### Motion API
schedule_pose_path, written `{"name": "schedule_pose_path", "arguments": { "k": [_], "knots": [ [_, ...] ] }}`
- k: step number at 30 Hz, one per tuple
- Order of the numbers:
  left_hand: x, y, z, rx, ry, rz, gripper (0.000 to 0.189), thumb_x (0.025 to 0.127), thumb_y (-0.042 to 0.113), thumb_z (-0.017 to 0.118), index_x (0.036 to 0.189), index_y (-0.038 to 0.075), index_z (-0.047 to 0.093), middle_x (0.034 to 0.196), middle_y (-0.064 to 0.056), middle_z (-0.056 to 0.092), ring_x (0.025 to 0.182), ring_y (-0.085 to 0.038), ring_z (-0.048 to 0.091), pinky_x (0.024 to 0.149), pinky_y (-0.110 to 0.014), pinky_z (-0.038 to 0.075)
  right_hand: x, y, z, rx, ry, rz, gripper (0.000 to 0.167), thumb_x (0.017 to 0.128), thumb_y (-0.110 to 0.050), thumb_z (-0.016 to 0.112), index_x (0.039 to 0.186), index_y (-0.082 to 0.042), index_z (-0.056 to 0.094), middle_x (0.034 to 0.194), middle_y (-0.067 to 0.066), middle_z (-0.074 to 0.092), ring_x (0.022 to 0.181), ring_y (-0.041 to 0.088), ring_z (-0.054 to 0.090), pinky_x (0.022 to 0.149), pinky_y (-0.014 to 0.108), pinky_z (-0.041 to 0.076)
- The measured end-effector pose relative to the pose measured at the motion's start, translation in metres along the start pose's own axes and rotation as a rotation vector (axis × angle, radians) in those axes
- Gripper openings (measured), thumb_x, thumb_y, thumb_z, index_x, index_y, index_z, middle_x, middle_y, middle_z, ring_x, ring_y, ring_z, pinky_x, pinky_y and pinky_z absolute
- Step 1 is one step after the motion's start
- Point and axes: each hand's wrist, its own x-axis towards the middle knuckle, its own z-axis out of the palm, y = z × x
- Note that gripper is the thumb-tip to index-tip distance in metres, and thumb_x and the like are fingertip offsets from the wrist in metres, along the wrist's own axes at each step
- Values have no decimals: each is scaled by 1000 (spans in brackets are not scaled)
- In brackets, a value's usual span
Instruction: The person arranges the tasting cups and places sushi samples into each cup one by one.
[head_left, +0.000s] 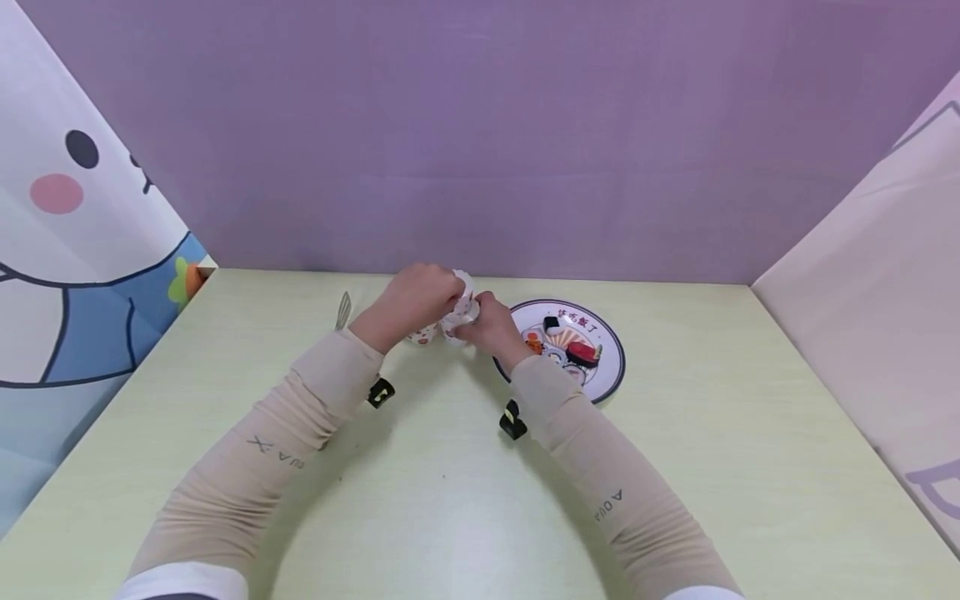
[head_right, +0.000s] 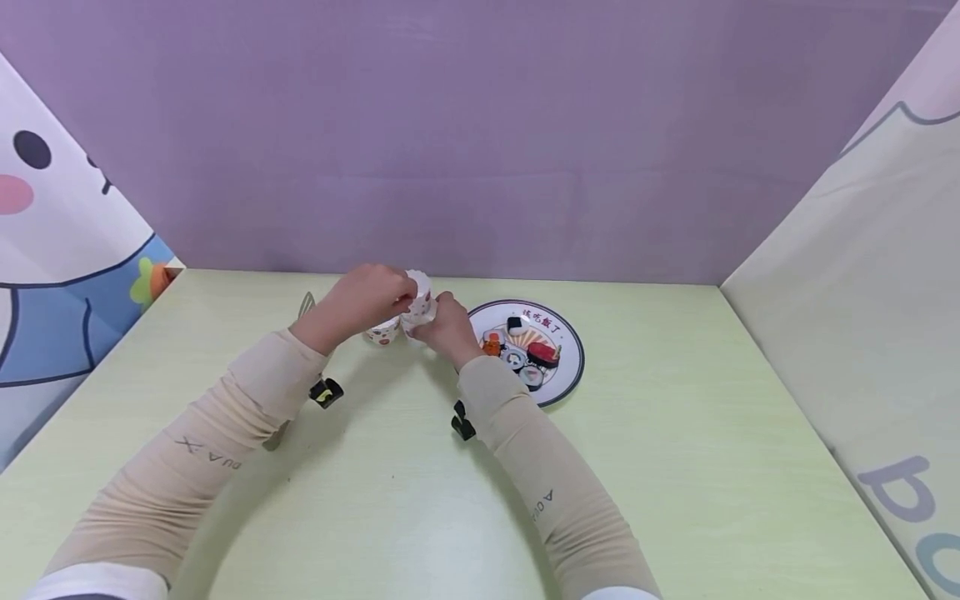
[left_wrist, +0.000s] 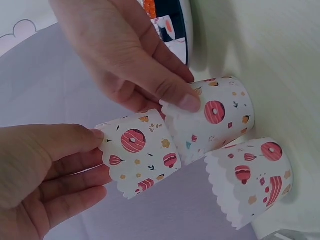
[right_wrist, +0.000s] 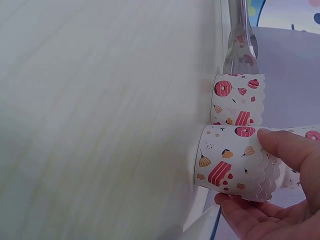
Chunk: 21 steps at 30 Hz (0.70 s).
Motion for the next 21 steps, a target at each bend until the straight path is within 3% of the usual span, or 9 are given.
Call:
{"name": "schedule_pose_path", "arguments": {
  "k": [12,21],
  "knots": [
    [-10,-6,-11,13,24,-5,16,85,1,61,71,6,65,59,-4,55,54,-15,37,53,-29,36,1,0,0,-3,-4,34,60,80,-21,75,126,1,42,116,15,57,97,25,53,84,37,46],
    [-21,-15,-14,16,19,-31,16,84,0,61,69,5,64,58,-4,52,54,-15,37,52,-29,34,4,0,1,-42,-3,55,68,81,-24,74,134,0,38,127,16,53,108,25,52,94,39,44]
  ]
}}
